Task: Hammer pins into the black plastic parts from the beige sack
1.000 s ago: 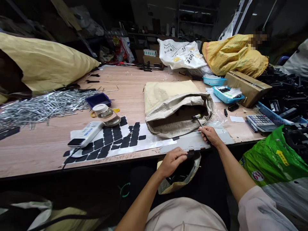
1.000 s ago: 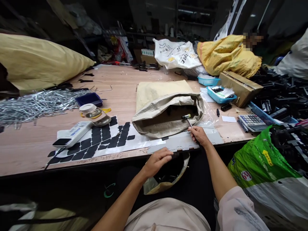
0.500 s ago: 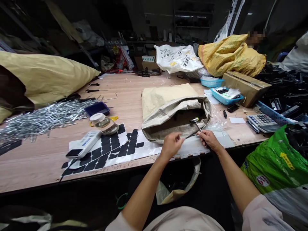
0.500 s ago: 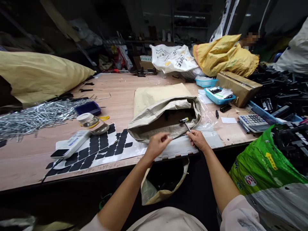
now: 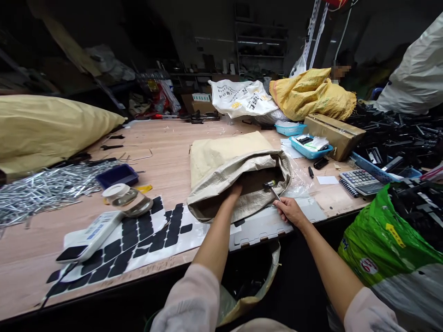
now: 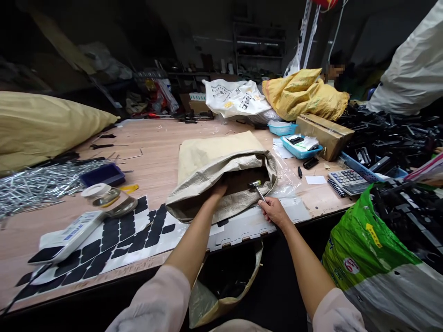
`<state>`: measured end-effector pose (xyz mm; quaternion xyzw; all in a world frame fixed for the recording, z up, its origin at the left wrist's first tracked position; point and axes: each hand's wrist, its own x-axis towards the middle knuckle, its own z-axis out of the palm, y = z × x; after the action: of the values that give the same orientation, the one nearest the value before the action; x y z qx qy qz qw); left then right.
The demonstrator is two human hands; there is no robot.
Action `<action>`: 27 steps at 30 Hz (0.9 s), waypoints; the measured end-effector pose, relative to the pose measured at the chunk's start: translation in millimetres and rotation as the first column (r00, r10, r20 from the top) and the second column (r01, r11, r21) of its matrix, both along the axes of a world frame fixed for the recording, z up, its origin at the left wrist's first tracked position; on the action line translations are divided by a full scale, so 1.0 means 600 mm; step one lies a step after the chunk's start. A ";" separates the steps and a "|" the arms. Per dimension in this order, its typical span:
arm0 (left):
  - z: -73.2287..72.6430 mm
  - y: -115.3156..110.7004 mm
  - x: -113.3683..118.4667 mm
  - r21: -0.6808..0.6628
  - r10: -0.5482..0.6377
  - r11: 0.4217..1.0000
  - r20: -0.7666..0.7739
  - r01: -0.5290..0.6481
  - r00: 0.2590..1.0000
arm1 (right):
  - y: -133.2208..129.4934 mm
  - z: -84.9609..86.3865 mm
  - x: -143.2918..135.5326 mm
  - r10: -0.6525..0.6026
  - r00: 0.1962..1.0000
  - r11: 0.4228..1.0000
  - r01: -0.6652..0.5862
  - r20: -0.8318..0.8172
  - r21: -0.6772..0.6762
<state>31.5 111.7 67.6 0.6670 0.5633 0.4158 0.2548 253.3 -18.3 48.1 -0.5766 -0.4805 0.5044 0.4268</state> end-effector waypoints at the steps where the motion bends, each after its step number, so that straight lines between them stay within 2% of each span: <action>1: -0.002 -0.026 -0.006 0.008 0.004 1.000 -0.020 -0.004 1.000 | 0.000 0.000 0.001 -0.005 1.000 1.000 0.005 -0.010 -0.005; 3: -0.012 -0.088 -0.016 0.044 -0.025 0.999 -0.070 0.028 0.997 | 0.000 -0.001 0.003 -0.015 0.999 1.000 0.015 -0.028 -0.012; 6: -0.038 -0.176 -0.026 0.120 -0.239 0.956 -0.214 0.268 0.947 | 0.000 0.000 0.005 -0.033 0.998 0.999 0.033 -0.050 -0.009; 7: -0.047 -0.196 -0.027 0.116 -0.303 0.933 -0.252 0.340 0.919 | -0.001 0.002 0.005 -0.037 0.998 0.999 0.037 -0.057 -0.006; 9: -0.062 -0.217 -0.028 0.079 -0.361 0.915 -0.273 0.395 0.892 | -0.005 0.007 0.004 -0.048 0.997 0.999 0.048 -0.064 0.002; 12: -0.075 -0.215 -0.028 0.027 -0.358 0.928 -0.221 0.373 0.907 | -0.023 0.016 0.004 -0.100 0.995 0.993 0.101 -0.018 0.056; 15: -0.077 -0.204 -0.026 0.010 -0.349 0.935 -0.156 0.355 0.924 | -0.054 0.024 0.012 -0.128 0.990 0.986 0.119 0.067 0.119; 21: -0.071 -0.208 -0.020 -0.011 -0.310 0.950 -0.132 0.311 0.942 | -0.119 0.037 0.026 -0.067 0.957 0.987 0.023 0.283 0.156; 27: -0.071 -0.208 -0.017 -0.048 -0.289 0.957 -0.121 0.286 0.950 | -0.138 0.048 0.007 -0.049 0.847 0.951 -0.122 0.530 0.283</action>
<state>21.2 -13.2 25.2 0.7631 0.4814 0.3226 0.2862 257.6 -100.9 76.8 -0.6107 -0.6629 0.2530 0.3517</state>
